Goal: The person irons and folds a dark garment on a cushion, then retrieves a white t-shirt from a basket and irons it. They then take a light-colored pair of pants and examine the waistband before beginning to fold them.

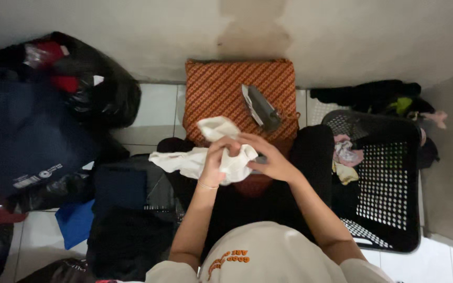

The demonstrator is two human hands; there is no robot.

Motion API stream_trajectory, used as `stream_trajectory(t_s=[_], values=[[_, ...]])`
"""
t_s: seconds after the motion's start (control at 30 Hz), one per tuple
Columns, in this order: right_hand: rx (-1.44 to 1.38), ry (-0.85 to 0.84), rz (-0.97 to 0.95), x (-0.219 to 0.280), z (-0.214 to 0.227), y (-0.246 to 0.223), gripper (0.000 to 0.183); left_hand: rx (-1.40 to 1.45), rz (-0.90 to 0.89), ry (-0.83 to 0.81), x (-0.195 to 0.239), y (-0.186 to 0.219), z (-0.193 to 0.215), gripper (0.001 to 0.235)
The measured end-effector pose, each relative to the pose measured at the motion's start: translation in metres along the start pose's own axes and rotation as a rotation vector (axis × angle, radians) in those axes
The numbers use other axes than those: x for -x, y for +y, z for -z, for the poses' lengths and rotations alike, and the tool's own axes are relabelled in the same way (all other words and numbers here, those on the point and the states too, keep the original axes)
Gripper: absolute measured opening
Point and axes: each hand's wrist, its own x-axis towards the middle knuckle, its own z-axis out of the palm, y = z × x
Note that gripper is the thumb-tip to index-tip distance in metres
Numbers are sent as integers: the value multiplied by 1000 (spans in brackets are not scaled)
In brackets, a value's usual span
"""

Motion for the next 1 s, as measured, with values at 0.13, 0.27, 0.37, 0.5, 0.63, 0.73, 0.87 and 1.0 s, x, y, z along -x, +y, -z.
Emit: stream_trajectory(t_s=[0.13,0.27,0.37,0.5,0.63,0.73,0.87,1.0], values=[[-57,31,-262,3,-2,5,35,0,-74,-19,-7,43,-32,38],[-120,167,-257,6,12,8,21,-245,-131,59,-12,91,-57,39],[-47,348,-164,4,21,8,17,-797,-294,-4,-15,106,-70,44],[-13,541,-117,14,46,10,17,-1024,-358,178,-22,116,-73,25],[22,580,-446,22,67,11,22,-1413,-570,357,-21,125,-81,32],[404,613,-257,13,67,-12,12,-1202,-515,375,-25,126,-89,32],[554,669,47,1,35,-43,14,-843,-268,334,-34,106,-110,40],[186,118,-49,-2,-10,-33,11,-1300,-323,66,-18,47,-155,35]])
